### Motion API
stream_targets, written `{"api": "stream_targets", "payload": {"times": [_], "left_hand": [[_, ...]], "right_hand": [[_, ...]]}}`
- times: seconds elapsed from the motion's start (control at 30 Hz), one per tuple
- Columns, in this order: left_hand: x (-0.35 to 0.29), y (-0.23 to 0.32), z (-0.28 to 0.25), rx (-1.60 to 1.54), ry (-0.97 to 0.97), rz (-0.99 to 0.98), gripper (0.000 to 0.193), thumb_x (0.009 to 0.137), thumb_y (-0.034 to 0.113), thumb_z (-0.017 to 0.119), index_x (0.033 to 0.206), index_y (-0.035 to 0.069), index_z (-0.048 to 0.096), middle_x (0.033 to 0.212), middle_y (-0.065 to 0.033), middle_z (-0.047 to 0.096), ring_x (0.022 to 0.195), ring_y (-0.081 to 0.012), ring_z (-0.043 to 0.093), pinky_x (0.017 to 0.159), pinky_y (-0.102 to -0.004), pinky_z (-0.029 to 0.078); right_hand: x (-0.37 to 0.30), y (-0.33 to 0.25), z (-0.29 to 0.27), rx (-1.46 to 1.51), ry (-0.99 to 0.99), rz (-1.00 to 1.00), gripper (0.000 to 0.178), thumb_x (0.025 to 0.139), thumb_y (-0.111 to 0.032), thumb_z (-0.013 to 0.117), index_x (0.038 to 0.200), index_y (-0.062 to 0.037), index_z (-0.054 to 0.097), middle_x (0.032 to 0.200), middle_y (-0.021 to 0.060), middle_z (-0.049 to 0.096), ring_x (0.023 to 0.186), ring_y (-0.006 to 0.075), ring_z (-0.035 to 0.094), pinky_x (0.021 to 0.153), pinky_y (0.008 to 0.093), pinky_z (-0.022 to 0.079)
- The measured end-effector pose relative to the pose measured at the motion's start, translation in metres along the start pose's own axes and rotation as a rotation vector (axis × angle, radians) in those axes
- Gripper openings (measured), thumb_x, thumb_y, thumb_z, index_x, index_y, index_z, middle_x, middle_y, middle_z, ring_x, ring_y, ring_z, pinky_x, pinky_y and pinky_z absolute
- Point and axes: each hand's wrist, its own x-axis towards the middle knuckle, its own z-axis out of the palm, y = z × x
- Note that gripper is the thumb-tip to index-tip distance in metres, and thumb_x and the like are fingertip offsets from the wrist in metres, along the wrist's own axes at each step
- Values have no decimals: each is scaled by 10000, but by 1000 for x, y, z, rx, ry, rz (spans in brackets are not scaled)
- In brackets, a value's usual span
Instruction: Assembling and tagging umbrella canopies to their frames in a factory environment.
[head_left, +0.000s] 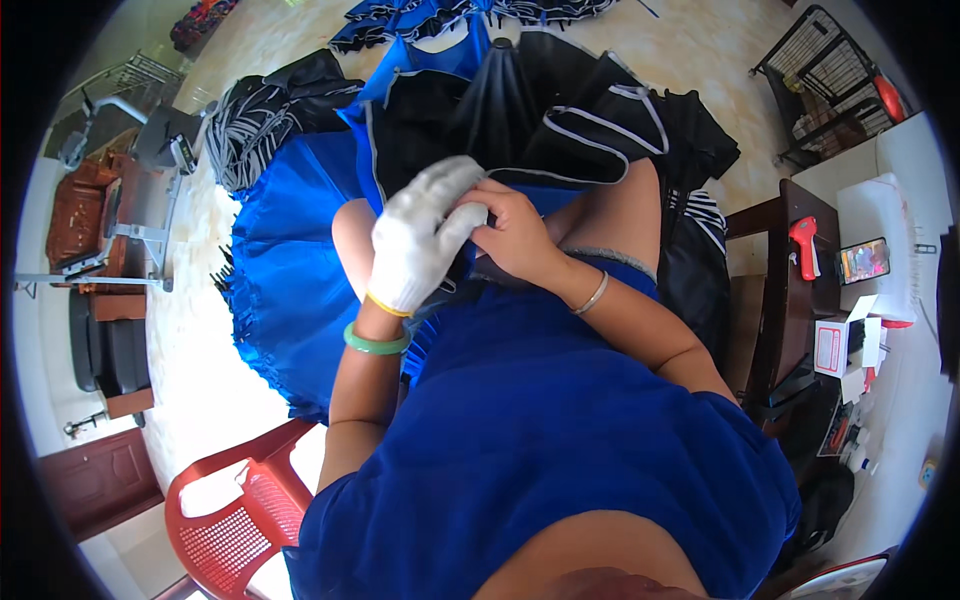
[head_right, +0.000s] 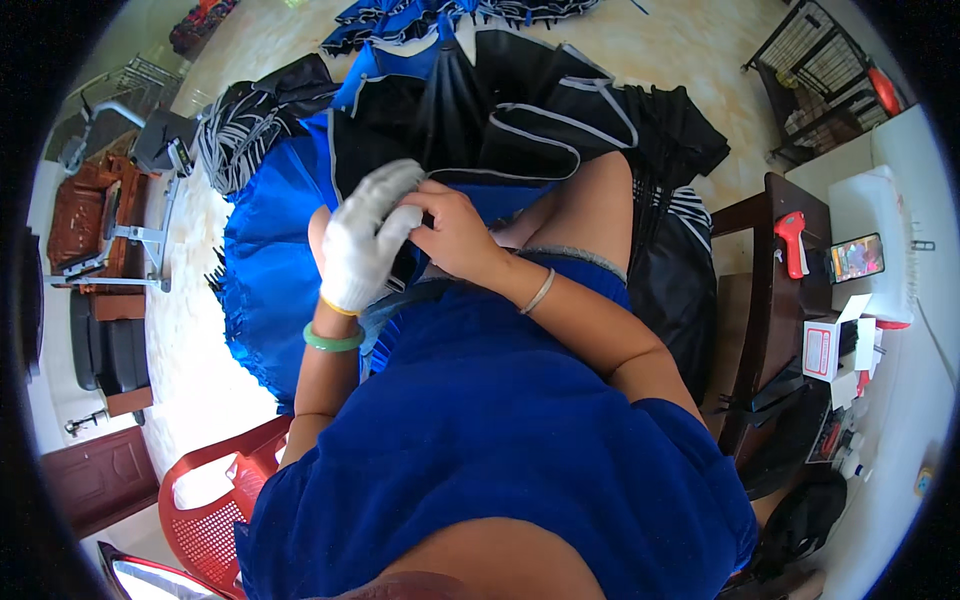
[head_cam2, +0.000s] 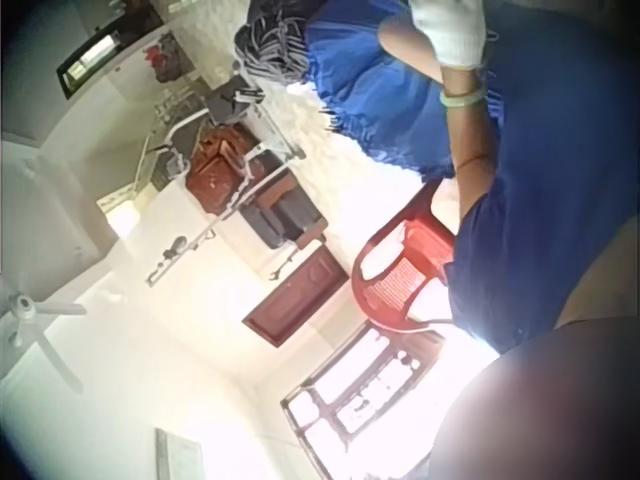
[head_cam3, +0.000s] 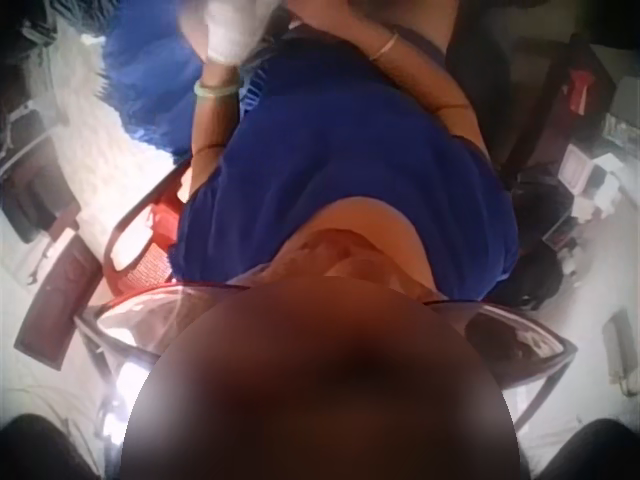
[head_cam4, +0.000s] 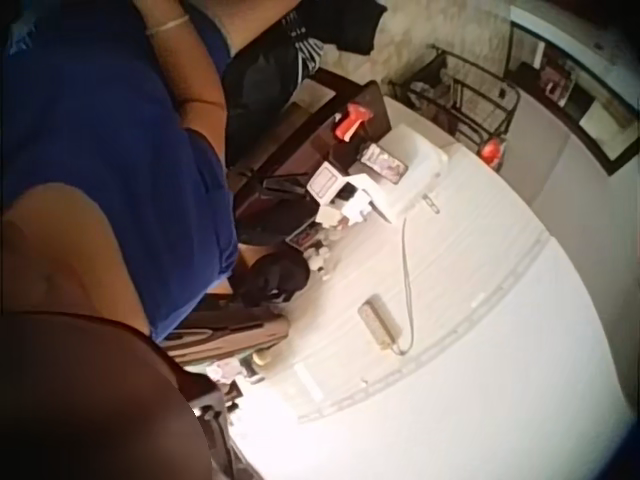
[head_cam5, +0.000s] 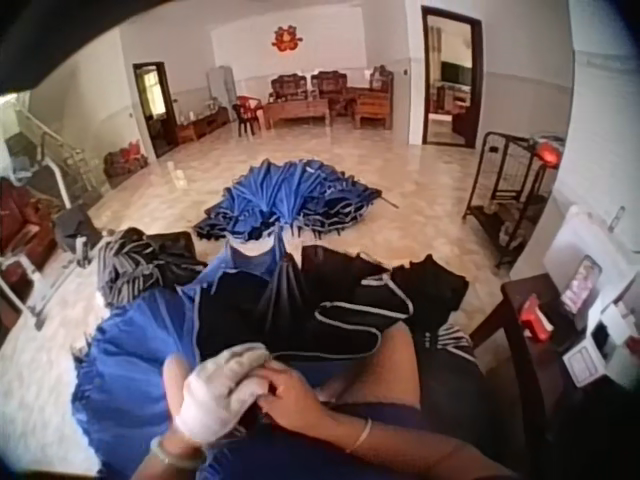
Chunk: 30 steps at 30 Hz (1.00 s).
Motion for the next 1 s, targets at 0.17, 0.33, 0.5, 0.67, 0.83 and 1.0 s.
{"api": "stream_targets", "payload": {"times": [0.17,0.33,0.5,0.67,0.83,1.0], "left_hand": [[-9,5,16,-49,-43,37,302,820,118,609,1107,25,627,1129,-126,637,983,-281,636,848,-344,501],[-1,5,21,-384,46,-122,244,841,91,572,1064,21,644,1094,-121,652,942,-289,636,822,-342,504],[6,-1,39,-629,-204,-255,225,844,110,571,1034,23,655,1052,-132,659,904,-279,642,791,-339,505],[5,-18,59,-469,-379,-120,241,849,118,523,1024,12,650,938,-120,647,855,-235,627,765,-308,484],[9,-24,77,-360,-363,-79,198,850,195,559,950,60,663,848,-91,650,787,-257,627,706,-329,492],[4,-13,100,-56,-249,115,191,839,281,591,885,111,664,818,-62,645,739,-271,629,649,-355,506]], "right_hand": [[-15,-2,-15,-141,16,-74,129,772,-18,650,897,-3,677,882,116,612,782,242,613,691,314,477],[-23,-2,-39,-113,18,-66,139,830,3,627,965,17,660,938,49,592,790,131,587,669,227,478],[-34,-6,-70,81,17,150,158,861,-16,616,1008,12,666,963,28,607,811,112,591,726,244,512],[-53,-13,-95,729,5,329,202,875,-44,623,1068,4,655,1013,66,638,854,116,624,762,258,541],[-64,6,-112,683,-21,333,219,882,-15,598,1095,19,639,938,64,632,905,151,642,795,252,532],[-61,-5,-113,305,120,269,165,865,-50,637,1018,4,666,895,59,655,768,134,637,718,238,513]]}}
